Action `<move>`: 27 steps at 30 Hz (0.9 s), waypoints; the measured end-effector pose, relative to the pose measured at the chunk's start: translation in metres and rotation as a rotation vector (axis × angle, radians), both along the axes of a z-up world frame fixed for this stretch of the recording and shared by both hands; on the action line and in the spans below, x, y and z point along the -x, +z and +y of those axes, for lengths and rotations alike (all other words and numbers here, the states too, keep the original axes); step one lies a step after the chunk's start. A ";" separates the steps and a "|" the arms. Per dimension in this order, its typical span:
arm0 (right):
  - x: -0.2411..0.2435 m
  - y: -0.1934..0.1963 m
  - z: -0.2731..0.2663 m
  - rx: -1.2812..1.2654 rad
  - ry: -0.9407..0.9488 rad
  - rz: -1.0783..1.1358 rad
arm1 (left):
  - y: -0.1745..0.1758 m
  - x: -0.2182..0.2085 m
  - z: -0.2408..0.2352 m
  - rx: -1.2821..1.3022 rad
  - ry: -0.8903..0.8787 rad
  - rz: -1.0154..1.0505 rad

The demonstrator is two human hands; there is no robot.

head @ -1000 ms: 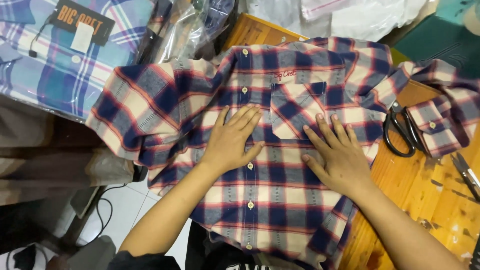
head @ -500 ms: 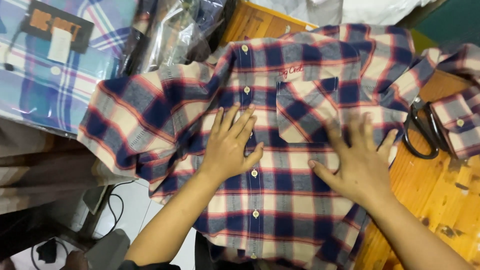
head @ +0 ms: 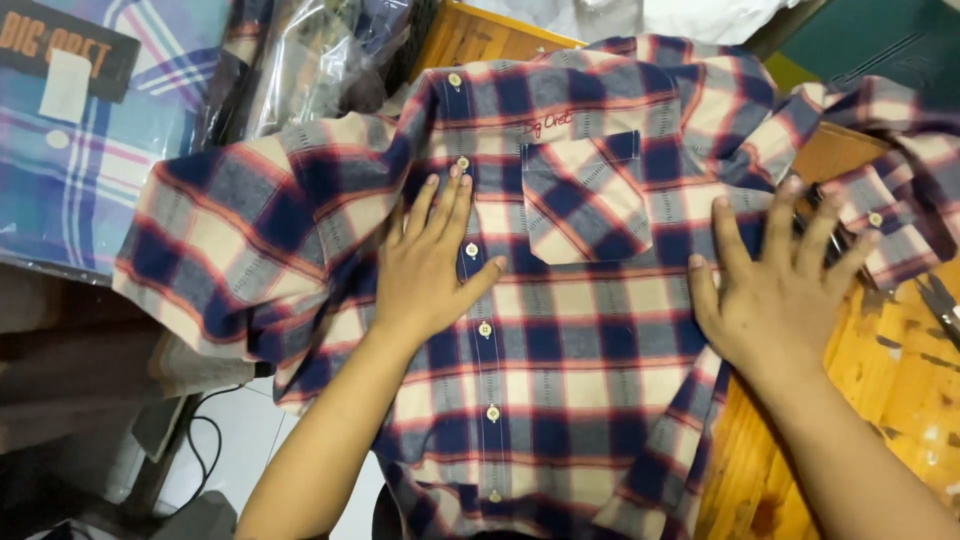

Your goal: The person uses scissors to cut a tag off a plaid shirt while it rests on their lap. They then smooth out the shirt, fold it neatly on the table, and place it into a clear plastic bag.

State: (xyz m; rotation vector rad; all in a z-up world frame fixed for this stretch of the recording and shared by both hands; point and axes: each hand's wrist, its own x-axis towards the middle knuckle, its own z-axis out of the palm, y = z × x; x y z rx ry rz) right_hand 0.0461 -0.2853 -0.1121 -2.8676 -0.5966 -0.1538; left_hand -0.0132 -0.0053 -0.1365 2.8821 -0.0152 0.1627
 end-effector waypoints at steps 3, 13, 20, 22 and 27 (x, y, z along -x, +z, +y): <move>-0.004 -0.010 -0.005 0.058 0.251 -0.294 | 0.001 0.002 -0.002 0.021 -0.037 -0.001; 0.007 -0.026 -0.014 0.174 0.560 0.089 | 0.005 0.024 -0.014 -0.035 -0.439 0.058; 0.040 -0.014 -0.044 0.136 0.656 0.133 | 0.006 0.054 -0.075 0.054 -0.326 -0.191; 0.051 -0.009 -0.034 0.116 0.611 0.146 | -0.010 0.054 -0.090 0.052 -0.232 -0.273; 0.052 -0.016 -0.007 0.095 0.195 0.123 | -0.019 0.051 -0.083 0.024 -0.307 -0.178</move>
